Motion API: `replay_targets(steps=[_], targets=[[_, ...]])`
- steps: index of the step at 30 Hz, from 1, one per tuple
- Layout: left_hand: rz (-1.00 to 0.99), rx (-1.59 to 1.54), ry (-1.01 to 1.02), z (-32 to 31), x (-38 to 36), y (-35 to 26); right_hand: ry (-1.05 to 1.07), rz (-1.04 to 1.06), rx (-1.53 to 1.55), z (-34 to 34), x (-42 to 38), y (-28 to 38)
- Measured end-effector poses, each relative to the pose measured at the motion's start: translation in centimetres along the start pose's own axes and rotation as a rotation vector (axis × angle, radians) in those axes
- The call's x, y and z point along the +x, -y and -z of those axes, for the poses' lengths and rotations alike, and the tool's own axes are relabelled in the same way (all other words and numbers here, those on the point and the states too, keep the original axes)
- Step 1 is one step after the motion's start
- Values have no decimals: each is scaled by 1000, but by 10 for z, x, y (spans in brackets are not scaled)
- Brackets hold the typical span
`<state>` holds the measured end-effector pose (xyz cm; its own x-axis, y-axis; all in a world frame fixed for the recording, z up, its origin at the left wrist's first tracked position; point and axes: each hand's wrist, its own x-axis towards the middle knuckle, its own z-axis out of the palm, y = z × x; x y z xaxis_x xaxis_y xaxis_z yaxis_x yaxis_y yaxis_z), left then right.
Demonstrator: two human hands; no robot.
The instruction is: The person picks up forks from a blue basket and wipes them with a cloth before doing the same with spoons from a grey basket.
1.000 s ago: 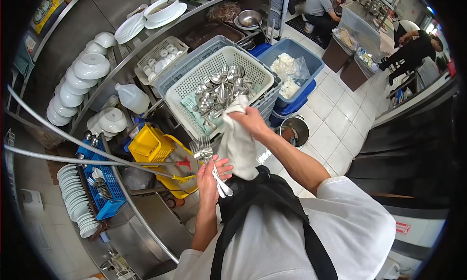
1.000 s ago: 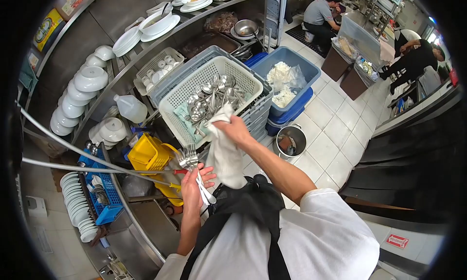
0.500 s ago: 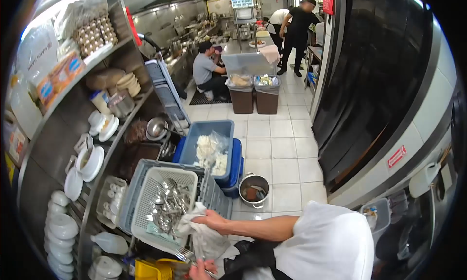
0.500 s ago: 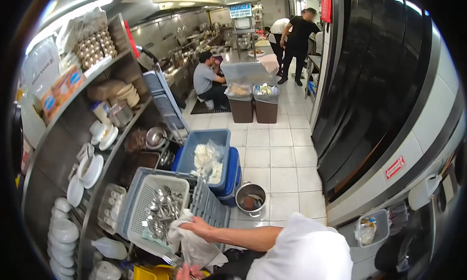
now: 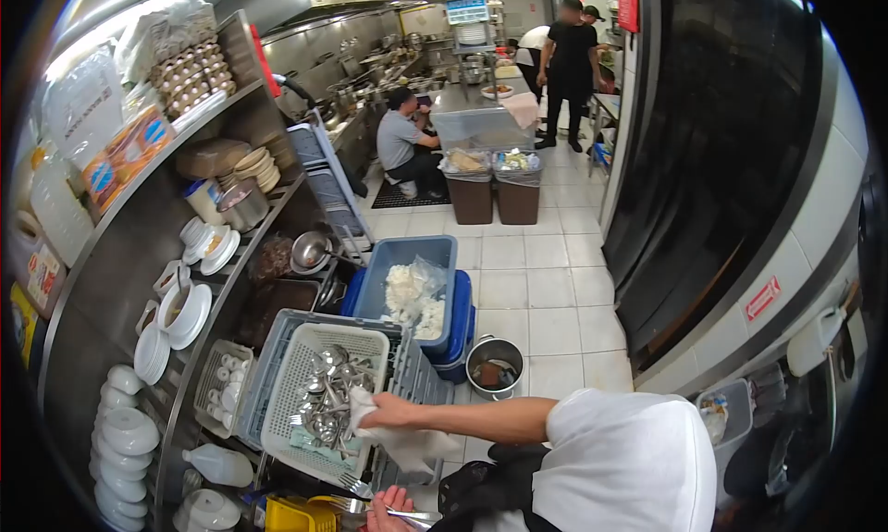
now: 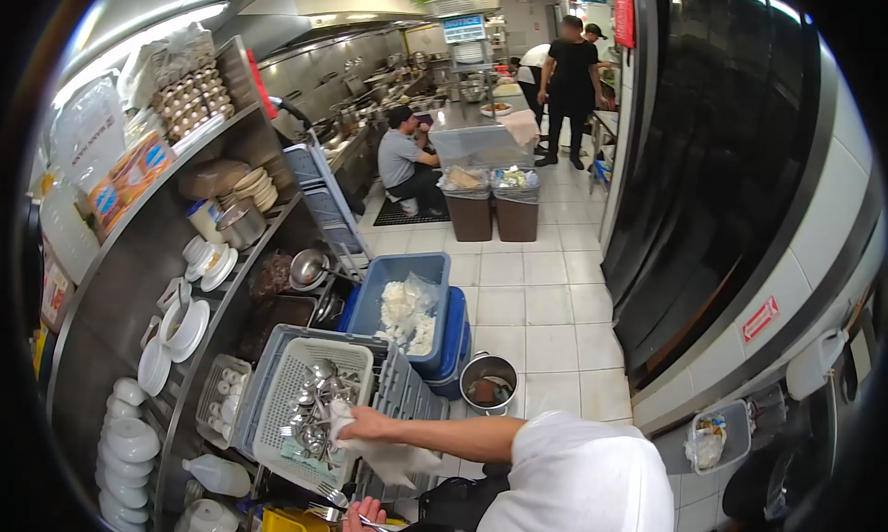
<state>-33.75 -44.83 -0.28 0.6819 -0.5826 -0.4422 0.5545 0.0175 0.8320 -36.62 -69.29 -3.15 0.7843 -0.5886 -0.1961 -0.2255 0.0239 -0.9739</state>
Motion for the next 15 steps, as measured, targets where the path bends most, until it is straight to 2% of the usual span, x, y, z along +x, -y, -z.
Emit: replay_targets(steps=[1,3,5,6,7,9,10,13,14,15], targets=[[7,-4,-36,3,1,-1,87,-45,129,5,-12,-1],[45,11,-38,12,5,3,472,-332,478,-4,-28,-17],[97,39,33,26,24,27,583,-304,534,-26,-59,-3],[85,68,110,29,31,41,619,-238,417,-37,-53,-12],[81,70,75,20,23,33,651,-168,300,-47,-46,-21],[64,71,7,-8,6,6,503,-39,333,-42,-49,-5],[128,163,31,-2,10,1,434,24,345,-40,-50,1],[12,173,39,5,10,-1,142,-182,684,-44,-58,-12],[-179,375,114,9,14,4,230,-225,688,-40,-74,-3],[-369,579,190,16,20,12,368,-186,560,-45,-76,-14]])
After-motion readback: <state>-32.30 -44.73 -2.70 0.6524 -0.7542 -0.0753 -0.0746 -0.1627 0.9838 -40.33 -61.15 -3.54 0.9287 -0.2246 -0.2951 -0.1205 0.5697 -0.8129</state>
